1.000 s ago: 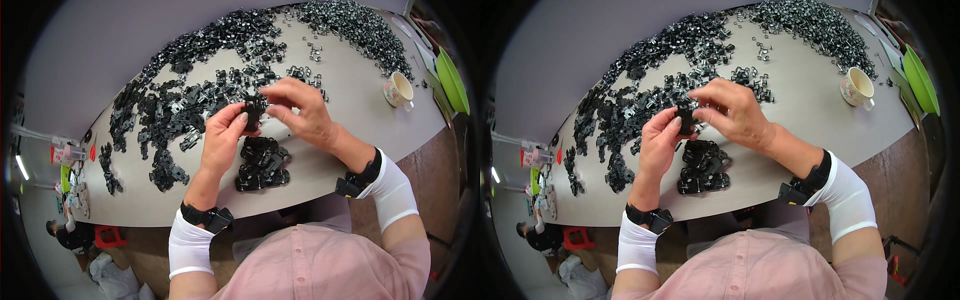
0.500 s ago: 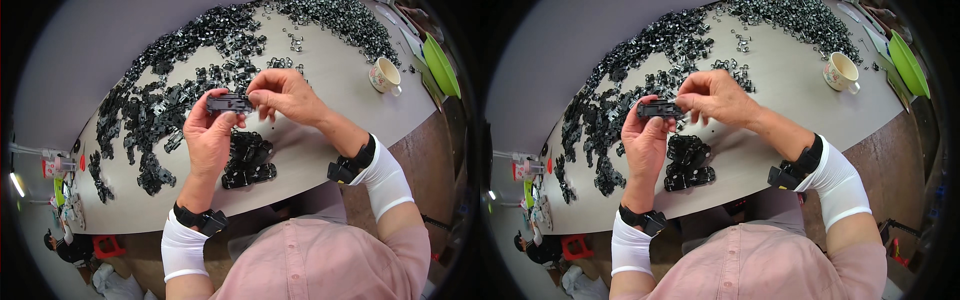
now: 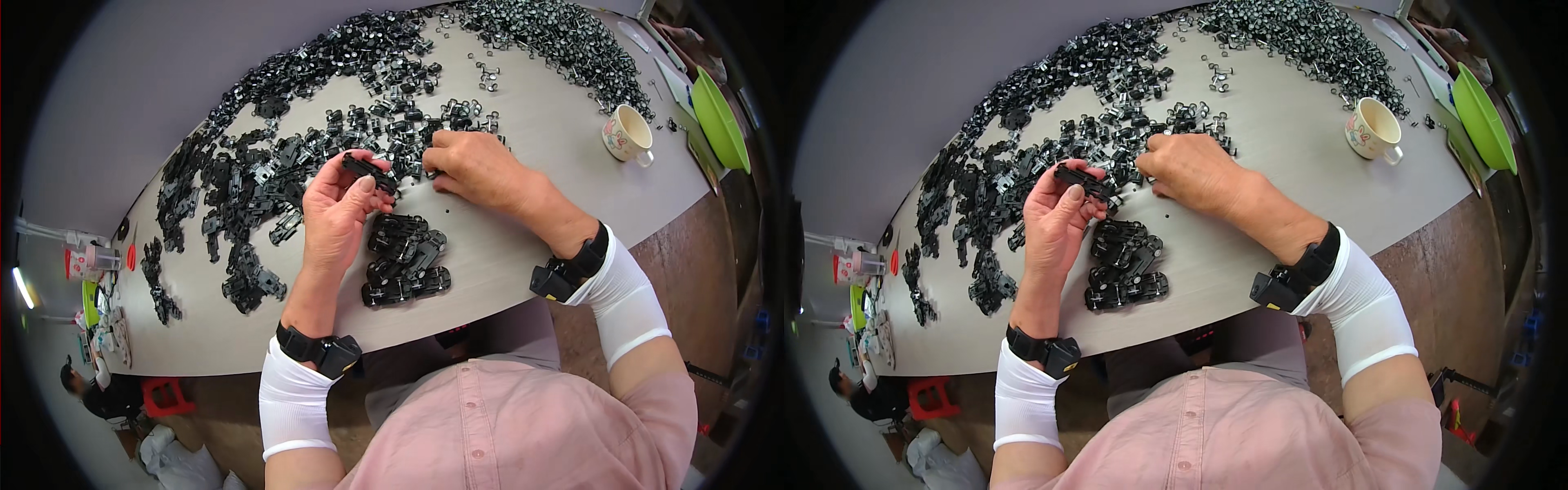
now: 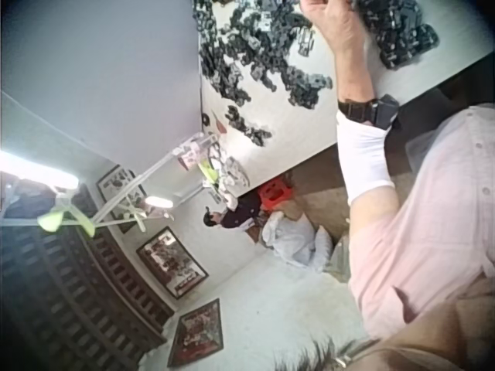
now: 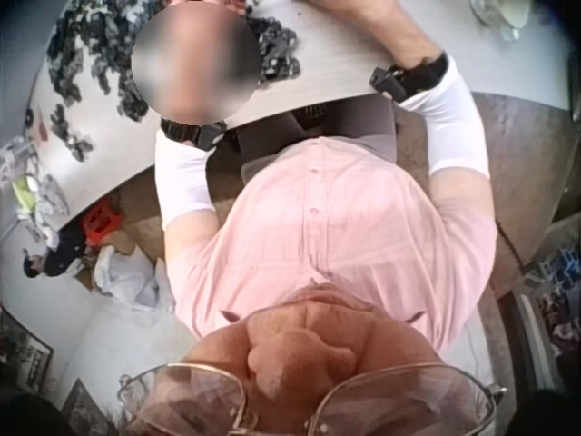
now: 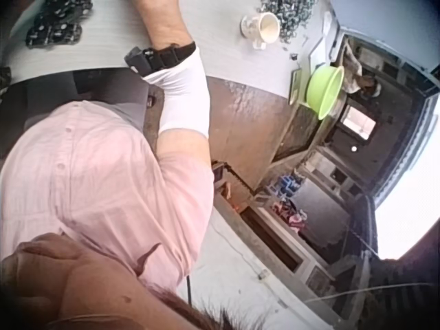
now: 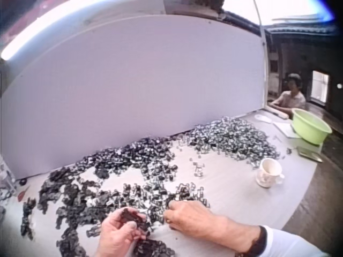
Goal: Assembling small black and silver mechanical or electrical components on a table.
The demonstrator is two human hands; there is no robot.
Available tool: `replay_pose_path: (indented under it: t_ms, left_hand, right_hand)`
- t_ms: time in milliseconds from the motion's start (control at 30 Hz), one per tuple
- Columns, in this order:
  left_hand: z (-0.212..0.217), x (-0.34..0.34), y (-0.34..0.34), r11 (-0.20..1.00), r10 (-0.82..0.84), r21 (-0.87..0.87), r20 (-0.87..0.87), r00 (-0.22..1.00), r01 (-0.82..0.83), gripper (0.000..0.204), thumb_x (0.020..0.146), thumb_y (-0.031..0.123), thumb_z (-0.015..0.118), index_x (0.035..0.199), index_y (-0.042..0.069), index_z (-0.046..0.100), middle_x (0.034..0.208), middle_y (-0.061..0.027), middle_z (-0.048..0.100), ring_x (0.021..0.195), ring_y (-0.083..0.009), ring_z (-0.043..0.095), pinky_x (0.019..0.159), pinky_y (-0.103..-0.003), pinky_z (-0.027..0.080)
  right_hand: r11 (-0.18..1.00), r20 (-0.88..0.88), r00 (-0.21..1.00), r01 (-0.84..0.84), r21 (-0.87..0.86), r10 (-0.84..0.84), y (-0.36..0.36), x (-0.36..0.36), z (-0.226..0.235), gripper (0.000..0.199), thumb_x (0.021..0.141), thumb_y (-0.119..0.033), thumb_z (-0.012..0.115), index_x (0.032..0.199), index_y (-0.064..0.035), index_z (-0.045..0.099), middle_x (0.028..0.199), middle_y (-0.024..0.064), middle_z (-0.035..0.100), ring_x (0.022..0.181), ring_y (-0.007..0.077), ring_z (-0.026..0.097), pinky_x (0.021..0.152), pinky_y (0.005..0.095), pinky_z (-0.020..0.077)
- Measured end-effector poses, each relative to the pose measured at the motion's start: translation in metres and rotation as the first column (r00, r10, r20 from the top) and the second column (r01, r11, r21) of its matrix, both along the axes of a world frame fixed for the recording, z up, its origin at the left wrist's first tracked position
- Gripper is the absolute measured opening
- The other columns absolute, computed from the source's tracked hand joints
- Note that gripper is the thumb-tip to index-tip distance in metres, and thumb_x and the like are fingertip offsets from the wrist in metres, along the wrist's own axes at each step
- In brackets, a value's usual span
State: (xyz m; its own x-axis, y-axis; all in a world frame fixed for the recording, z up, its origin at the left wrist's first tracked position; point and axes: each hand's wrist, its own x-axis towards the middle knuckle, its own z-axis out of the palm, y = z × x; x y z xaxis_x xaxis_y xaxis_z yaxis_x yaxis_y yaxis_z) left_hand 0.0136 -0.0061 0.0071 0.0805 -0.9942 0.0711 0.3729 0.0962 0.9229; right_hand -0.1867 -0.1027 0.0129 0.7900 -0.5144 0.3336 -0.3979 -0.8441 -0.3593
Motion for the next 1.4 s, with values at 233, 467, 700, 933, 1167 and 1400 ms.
replay_pose_path:
  t_ms: [233, 467, 700, 933, 1167, 1400]
  left_hand:
    - [-0.001, 0.0, 0.002, 1.0, -0.031, -0.001, -0.021, 0.999, 0.031, 0.028, 0.087, 0.001, 0.057, 0.115, 0.001, 0.052, 0.107, -0.0142, 0.062, 0.075, -0.0167, 0.063, 0.066, -0.029, 0.055]
    - [-0.002, 0.003, 0.001, 0.999, -0.036, 0.012, -0.078, 0.996, 0.037, 0.03, 0.087, -0.001, 0.058, 0.116, 0.001, 0.052, 0.11, -0.0157, 0.061, 0.076, -0.0173, 0.063, 0.067, -0.029, 0.055]
    - [0.0, -0.003, 0.0, 0.997, -0.074, -0.042, -0.09, 0.993, 0.071, 0.038, 0.084, -0.004, 0.059, 0.12, 0.002, 0.049, 0.114, -0.0169, 0.059, 0.079, -0.0177, 0.063, 0.069, -0.028, 0.055]
    - [-0.006, -0.014, 0.004, 0.997, -0.075, 0.001, 0.165, 0.983, 0.076, 0.055, 0.083, -0.004, 0.06, 0.134, 0.002, 0.041, 0.092, -0.0092, 0.064, 0.076, -0.0152, 0.064, 0.069, -0.027, 0.054]
    - [-0.008, -0.021, 0.006, 0.998, -0.046, -0.029, 0.384, 0.922, 0.062, 0.054, 0.084, -0.006, 0.059, 0.134, 0.001, 0.041, 0.087, -0.0063, 0.064, 0.074, -0.0122, 0.064, 0.069, -0.025, 0.053]
    - [-0.005, -0.023, 0.008, 0.995, -0.075, -0.03, 0.333, 0.94, 0.09, 0.053, 0.084, -0.006, 0.058, 0.134, 0.001, 0.042, 0.088, -0.0054, 0.064, 0.073, -0.0108, 0.063, 0.068, -0.024, 0.053]
  right_hand:
    - [0.85, 0.227, 0.974, -0.132, 0.509, 0.015, 0.003, 0.001, 0.011, 0.014, 0.079, -0.012, 0.068, 0.082, 0.0012, 0.063, 0.067, 0.0138, 0.064, 0.061, 0.0313, 0.062, 0.059, 0.0365, 0.049]
    - [0.942, 0.143, 0.975, -0.204, 0.267, 0.171, -0.005, -0.006, 0.005, 0.013, 0.073, -0.005, 0.069, 0.083, 0.0012, 0.064, 0.079, 0.0145, 0.061, 0.075, 0.0326, 0.061, 0.068, 0.0378, 0.0483]
    - [0.967, 0.259, 0.962, -0.141, 0.214, 0.083, -0.002, -0.002, 0.004, 0.015, 0.068, 0.0, 0.071, 0.081, 0.0005, 0.064, 0.076, 0.0124, 0.061, 0.072, 0.0288, 0.061, 0.065, 0.0362, 0.0495]
    - [0.974, 0.616, 0.786, -0.18, 0.14, 0.056, 0.023, 0.018, 0.007, 0.011, 0.07, 0.0, 0.07, 0.078, -0.0023, 0.062, 0.074, 0.0092, 0.06, 0.065, 0.0241, 0.061, 0.056, 0.0319, 0.0494]
    - [0.989, 0.515, 0.853, -0.136, 0.059, 0.087, 0.029, 0.016, 0.008, 0.009, 0.071, 0.003, 0.066, 0.072, 0.0, 0.058, 0.075, 0.0106, 0.058, 0.066, 0.0263, 0.061, 0.056, 0.0335, 0.0498]
    - [0.972, 0.539, 0.822, -0.233, 0.02, 0.186, 0.03, 0.016, 0.011, 0.011, 0.07, 0.005, 0.064, 0.07, 0.0009, 0.054, 0.075, 0.0108, 0.057, 0.061, 0.0241, 0.061, 0.052, 0.032, 0.0512]
